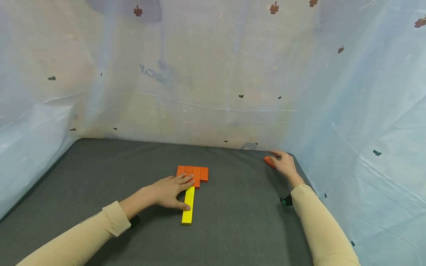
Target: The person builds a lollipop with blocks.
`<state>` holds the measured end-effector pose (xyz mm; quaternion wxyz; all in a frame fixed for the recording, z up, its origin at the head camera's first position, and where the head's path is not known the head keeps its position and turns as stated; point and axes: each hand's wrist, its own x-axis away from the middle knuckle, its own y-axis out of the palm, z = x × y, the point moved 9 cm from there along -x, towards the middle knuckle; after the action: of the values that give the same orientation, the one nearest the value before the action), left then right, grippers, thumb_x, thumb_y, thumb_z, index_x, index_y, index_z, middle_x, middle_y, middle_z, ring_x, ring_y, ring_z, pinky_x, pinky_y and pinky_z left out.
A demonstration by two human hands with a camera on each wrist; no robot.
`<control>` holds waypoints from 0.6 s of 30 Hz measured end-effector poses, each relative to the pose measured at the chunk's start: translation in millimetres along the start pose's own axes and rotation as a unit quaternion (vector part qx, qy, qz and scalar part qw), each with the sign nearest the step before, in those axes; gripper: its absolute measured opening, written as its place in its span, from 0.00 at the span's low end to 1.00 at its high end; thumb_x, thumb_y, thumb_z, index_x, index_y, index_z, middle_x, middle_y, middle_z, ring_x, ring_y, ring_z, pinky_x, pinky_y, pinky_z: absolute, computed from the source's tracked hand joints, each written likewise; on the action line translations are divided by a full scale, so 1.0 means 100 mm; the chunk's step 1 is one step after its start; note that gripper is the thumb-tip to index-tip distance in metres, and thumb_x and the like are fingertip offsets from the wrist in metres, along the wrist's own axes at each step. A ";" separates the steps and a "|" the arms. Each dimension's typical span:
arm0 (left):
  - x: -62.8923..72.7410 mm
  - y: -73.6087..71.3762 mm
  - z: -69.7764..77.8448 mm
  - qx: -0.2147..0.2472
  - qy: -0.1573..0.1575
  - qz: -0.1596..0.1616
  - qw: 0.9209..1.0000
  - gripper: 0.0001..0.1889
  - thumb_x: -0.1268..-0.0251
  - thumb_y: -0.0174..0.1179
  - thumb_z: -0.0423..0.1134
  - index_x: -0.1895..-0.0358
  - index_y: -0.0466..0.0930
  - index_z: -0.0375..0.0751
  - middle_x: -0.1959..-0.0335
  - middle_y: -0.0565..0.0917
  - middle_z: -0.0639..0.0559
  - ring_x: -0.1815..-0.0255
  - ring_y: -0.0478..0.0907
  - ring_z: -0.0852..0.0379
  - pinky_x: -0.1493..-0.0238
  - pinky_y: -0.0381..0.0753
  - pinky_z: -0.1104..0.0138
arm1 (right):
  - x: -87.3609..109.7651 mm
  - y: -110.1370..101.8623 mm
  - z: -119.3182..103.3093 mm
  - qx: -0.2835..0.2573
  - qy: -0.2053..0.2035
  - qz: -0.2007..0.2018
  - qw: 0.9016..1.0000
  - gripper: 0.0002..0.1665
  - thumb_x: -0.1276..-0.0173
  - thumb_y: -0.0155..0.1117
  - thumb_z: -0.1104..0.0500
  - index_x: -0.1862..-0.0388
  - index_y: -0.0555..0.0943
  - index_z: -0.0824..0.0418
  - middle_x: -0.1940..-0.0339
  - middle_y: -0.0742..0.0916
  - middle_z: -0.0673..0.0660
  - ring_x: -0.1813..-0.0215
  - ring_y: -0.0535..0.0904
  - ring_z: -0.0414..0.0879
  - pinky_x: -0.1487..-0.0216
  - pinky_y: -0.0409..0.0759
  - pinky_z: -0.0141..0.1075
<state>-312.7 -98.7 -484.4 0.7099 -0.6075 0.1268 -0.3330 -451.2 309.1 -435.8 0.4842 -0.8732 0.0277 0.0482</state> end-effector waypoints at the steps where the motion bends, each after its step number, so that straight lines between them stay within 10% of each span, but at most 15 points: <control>1: 0.00 0.00 0.00 -0.001 0.000 0.001 1.000 0.52 0.35 0.60 0.73 0.15 0.55 0.48 0.14 0.51 0.48 0.14 0.46 0.42 0.21 0.56 0.39 | 0.00 0.00 0.02 0.007 0.001 -0.002 1.000 0.27 0.19 0.53 0.57 0.26 0.75 0.66 0.30 0.77 0.74 0.31 0.73 0.69 0.35 0.74 0.64; 18: 0.00 -0.01 0.02 -0.010 -0.005 -0.003 1.000 0.52 0.35 0.60 0.73 0.15 0.55 0.48 0.14 0.52 0.49 0.14 0.47 0.43 0.21 0.56 0.40 | -0.04 0.17 0.31 0.065 -0.010 -0.022 0.998 0.27 0.22 0.62 0.59 0.29 0.76 0.69 0.32 0.79 0.73 0.33 0.75 0.71 0.34 0.73 0.65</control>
<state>-311.8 -96.7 -482.9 0.7033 -0.6168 0.1242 -0.3309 -458.8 326.5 -466.5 0.5414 -0.8396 0.0070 0.0443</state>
